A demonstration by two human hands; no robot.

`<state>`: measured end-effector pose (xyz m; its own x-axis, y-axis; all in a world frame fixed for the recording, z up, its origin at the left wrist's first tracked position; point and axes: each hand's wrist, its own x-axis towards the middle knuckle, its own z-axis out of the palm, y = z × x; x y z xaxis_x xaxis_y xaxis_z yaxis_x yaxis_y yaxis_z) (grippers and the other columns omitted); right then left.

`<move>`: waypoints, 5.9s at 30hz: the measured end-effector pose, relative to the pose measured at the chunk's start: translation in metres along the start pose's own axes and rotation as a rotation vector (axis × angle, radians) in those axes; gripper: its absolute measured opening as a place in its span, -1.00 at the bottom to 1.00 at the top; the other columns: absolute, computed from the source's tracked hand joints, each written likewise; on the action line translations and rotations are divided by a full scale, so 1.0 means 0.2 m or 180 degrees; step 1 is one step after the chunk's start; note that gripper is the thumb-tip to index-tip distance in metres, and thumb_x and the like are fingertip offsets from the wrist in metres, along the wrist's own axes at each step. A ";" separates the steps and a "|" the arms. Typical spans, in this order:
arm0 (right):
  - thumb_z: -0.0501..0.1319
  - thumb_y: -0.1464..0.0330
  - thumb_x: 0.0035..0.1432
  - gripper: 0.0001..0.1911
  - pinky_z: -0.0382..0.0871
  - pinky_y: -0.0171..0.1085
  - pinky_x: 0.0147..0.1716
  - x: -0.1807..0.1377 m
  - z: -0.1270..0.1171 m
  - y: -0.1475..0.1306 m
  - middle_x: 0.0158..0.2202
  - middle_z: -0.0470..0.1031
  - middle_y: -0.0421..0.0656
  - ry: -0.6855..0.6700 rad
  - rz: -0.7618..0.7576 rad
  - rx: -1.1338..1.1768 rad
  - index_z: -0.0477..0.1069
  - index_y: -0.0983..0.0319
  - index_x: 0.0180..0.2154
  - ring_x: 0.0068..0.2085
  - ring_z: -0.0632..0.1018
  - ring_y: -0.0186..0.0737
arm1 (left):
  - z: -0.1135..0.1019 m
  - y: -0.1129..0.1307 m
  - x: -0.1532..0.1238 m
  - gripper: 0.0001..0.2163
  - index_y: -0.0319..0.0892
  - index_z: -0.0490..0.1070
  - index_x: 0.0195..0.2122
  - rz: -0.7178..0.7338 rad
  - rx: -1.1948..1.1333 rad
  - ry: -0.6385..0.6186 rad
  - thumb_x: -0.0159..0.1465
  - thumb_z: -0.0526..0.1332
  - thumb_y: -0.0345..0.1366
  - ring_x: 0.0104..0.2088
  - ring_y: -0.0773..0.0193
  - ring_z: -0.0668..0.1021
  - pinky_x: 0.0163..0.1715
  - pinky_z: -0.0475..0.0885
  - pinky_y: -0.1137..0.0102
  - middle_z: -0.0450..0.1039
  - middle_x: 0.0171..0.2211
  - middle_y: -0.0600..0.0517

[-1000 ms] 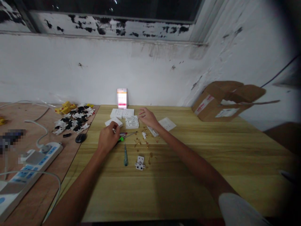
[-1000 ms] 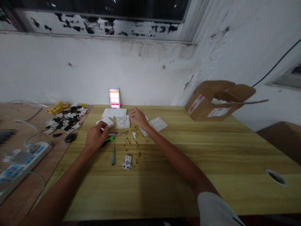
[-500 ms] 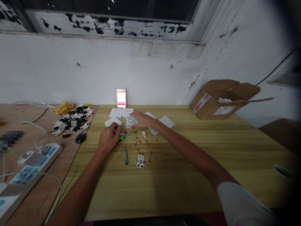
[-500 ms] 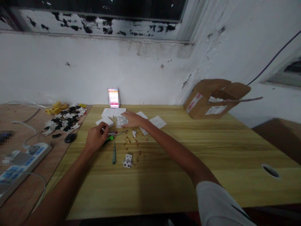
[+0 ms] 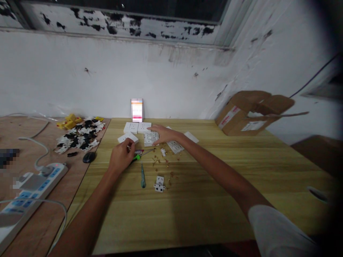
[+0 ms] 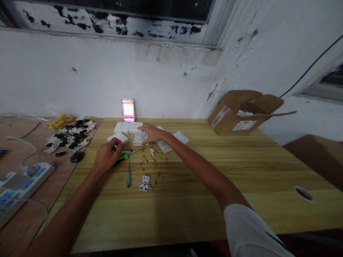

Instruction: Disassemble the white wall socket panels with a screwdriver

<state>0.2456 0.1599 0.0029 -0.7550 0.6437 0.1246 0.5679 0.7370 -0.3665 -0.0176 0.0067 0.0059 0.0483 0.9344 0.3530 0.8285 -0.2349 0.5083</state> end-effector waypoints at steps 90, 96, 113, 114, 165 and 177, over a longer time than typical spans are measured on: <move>0.47 0.10 0.05 -0.21 0.37 0.06 0.18 -0.03 0.09 -0.24 0.09 0.47 0.06 0.0500 0.0141 -0.0738 0.34 0.22 0.24 0.13 0.44 0.16 | 0.06 0.03 -0.02 -0.83 -0.09 0.46 -0.17 0.0255 -0.0270 -0.0138 0.42 0.11 -0.19 -0.42 0.20 0.56 -0.36 0.33 0.37 0.59 -0.36 0.00; 0.40 0.09 0.14 -0.11 0.37 0.05 0.25 -0.13 0.05 -0.34 0.24 0.31 0.05 0.1124 -0.0152 -0.0184 0.11 0.16 0.38 0.26 0.36 0.10 | 0.09 0.06 -0.01 -0.75 -0.14 0.43 -0.03 -0.0196 -0.1340 -0.0101 0.39 0.19 -0.11 -0.39 0.23 0.59 -0.33 0.44 0.35 0.60 -0.26 -0.02; 0.34 0.11 0.26 -0.12 0.28 0.17 0.31 -0.21 0.07 -0.47 0.28 0.24 0.07 0.1269 -0.0346 -0.0429 -0.01 0.04 0.45 0.30 0.31 0.19 | 0.13 0.03 0.03 -0.54 -0.25 0.49 0.05 -0.0599 -0.3427 -0.0703 0.20 0.43 -0.11 -0.20 0.17 0.65 -0.12 0.56 0.27 0.63 -0.11 -0.11; 0.33 0.11 0.27 -0.16 0.28 0.18 0.31 -0.21 0.07 -0.47 0.28 0.24 0.06 0.1262 -0.0322 -0.0455 0.02 0.02 0.44 0.31 0.30 0.20 | 0.12 0.03 0.03 -0.54 -0.25 0.49 0.05 -0.0592 -0.3437 -0.0700 0.20 0.42 -0.11 -0.19 0.17 0.65 -0.11 0.56 0.27 0.62 -0.10 -0.12; 0.37 0.13 0.23 -0.41 0.52 0.15 0.13 -0.22 0.13 -0.47 0.19 0.30 0.12 0.1571 -0.0806 -0.0633 0.36 0.20 0.21 0.22 0.40 0.15 | 0.14 0.01 0.02 -0.79 -0.17 0.52 -0.14 -0.0465 -0.1967 -0.0161 0.20 0.34 -0.26 -0.34 0.24 0.60 -0.27 0.50 0.36 0.62 -0.27 0.01; 0.39 0.13 0.21 -0.40 0.51 0.16 0.12 -0.21 0.14 -0.47 0.18 0.32 0.14 0.1595 -0.0807 -0.0602 0.38 0.23 0.19 0.21 0.41 0.17 | 0.14 0.02 0.01 -0.79 -0.18 0.52 -0.14 -0.0486 -0.2141 -0.0134 0.21 0.34 -0.27 -0.31 0.20 0.62 -0.20 0.50 0.32 0.63 -0.26 -0.01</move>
<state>0.2155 0.0576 0.0052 -0.6541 0.4276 0.6240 0.4732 0.8749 -0.1034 0.0020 0.0148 -0.0132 -0.0085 0.9766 0.2150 0.3023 -0.2024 0.9315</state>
